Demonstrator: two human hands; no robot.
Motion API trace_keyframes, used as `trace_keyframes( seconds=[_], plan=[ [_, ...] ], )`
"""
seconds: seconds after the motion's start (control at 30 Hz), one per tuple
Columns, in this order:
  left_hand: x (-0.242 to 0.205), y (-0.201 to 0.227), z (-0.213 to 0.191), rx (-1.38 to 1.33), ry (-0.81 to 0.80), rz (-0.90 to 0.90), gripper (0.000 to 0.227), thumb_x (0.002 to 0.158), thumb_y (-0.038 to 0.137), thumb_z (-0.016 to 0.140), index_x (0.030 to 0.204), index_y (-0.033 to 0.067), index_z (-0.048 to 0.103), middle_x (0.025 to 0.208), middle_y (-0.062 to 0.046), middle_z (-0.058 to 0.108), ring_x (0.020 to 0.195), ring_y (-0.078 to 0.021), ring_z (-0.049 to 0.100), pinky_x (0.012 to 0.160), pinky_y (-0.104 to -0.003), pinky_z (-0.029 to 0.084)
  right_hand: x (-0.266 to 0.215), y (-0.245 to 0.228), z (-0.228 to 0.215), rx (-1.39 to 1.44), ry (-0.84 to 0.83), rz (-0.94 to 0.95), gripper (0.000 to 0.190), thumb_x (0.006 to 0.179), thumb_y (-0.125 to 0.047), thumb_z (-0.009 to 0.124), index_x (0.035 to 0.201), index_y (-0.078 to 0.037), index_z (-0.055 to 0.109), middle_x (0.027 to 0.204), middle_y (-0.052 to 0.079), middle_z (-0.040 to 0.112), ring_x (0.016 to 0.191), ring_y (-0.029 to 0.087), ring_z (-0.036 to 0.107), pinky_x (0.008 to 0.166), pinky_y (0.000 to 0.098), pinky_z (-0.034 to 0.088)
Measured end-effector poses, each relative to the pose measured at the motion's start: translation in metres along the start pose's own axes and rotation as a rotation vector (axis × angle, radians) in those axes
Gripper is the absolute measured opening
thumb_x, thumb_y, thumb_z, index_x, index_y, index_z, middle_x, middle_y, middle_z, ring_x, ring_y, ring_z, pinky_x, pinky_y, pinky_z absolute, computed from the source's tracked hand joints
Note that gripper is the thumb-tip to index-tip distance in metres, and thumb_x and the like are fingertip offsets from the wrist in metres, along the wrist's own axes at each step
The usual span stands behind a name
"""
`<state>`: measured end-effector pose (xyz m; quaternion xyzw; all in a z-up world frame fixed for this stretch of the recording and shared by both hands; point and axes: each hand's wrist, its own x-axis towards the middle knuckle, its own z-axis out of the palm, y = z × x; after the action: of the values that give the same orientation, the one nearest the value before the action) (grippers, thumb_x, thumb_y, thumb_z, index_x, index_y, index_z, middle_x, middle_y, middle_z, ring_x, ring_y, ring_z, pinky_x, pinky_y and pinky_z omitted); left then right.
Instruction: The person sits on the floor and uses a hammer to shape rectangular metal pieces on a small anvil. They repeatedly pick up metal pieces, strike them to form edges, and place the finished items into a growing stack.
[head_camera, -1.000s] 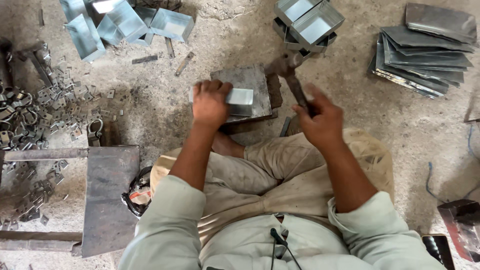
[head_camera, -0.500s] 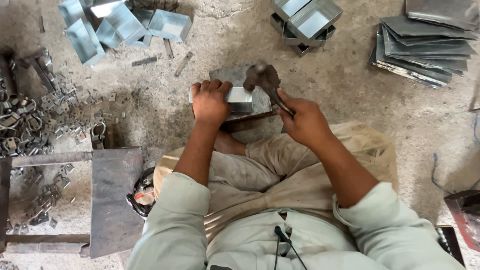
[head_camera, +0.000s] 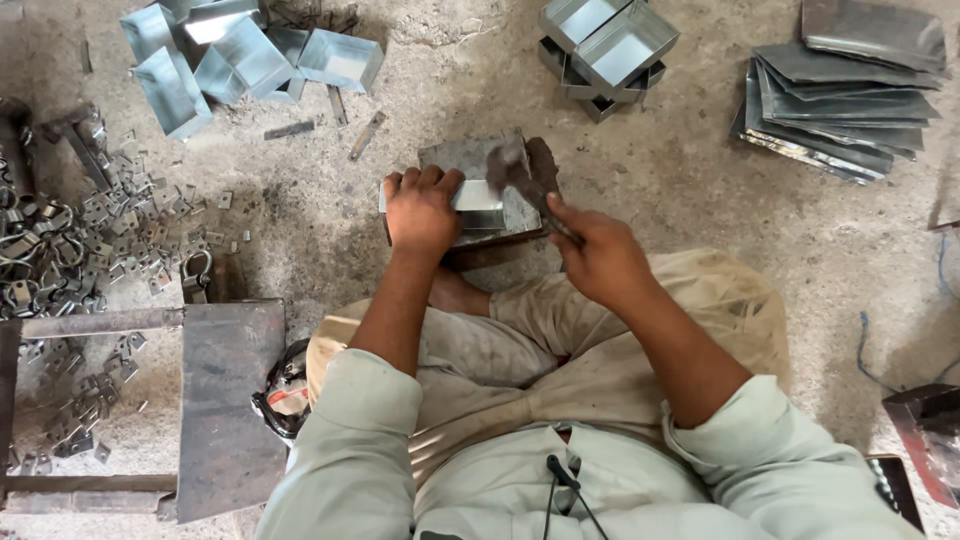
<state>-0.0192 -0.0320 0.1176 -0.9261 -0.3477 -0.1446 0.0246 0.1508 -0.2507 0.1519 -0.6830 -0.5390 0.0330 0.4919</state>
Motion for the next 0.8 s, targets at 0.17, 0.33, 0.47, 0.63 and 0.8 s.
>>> trace_keyframes(
  seconds=[0.17,0.33,0.47,0.63,0.8],
  plan=[
    [-0.004,-0.001,0.007,0.000,-0.032,-0.019,0.034,0.078,0.015,0.071,0.111,0.0244,0.072,0.108,-0.002,0.070,0.111,-0.0267,0.062,0.103,-0.050,0.039,-0.001,-0.007,-0.003,0.127,0.030,0.016,0.042,0.098,-0.010,0.076,0.138,-0.007,0.064,0.106,0.017,0.074,0.086,0.023,0.074,0.075,0.0321,0.057],
    [0.001,0.003,0.001,0.014,-0.026,-0.025,0.037,0.075,0.016,0.070,0.111,0.0249,0.072,0.109,-0.002,0.069,0.111,-0.0277,0.061,0.103,-0.050,0.038,0.005,0.007,0.009,0.105,-0.069,0.132,0.041,0.095,-0.009,0.074,0.135,-0.006,0.066,0.100,0.019,0.074,0.082,0.025,0.074,0.072,0.0319,0.057],
    [0.005,0.003,-0.002,0.025,-0.102,-0.047,0.039,0.078,0.015,0.068,0.115,0.0244,0.072,0.112,-0.004,0.069,0.114,-0.0281,0.061,0.103,-0.051,0.037,-0.008,0.036,0.020,0.050,-0.100,0.247,0.043,0.092,-0.011,0.075,0.133,-0.006,0.066,0.098,0.019,0.075,0.081,0.028,0.075,0.073,0.0348,0.056],
    [0.012,-0.007,-0.002,-0.075,-0.161,-0.096,0.046,0.088,0.010,0.059,0.131,0.0228,0.068,0.125,-0.005,0.068,0.124,-0.0274,0.059,0.114,-0.053,0.034,-0.013,0.065,0.029,-0.031,-0.269,0.432,0.045,0.088,-0.013,0.075,0.132,-0.010,0.067,0.097,0.021,0.074,0.085,0.033,0.073,0.075,0.0398,0.056],
    [0.019,-0.016,0.022,-0.072,-0.279,-0.182,0.047,0.097,0.039,0.061,0.139,0.0191,0.058,0.141,-0.010,0.059,0.135,-0.0304,0.051,0.122,-0.061,0.017,-0.010,0.062,0.030,-0.003,-0.296,0.551,0.046,0.088,-0.013,0.075,0.133,-0.013,0.065,0.093,0.018,0.075,0.079,0.028,0.073,0.074,0.0386,0.055]
  ],
)
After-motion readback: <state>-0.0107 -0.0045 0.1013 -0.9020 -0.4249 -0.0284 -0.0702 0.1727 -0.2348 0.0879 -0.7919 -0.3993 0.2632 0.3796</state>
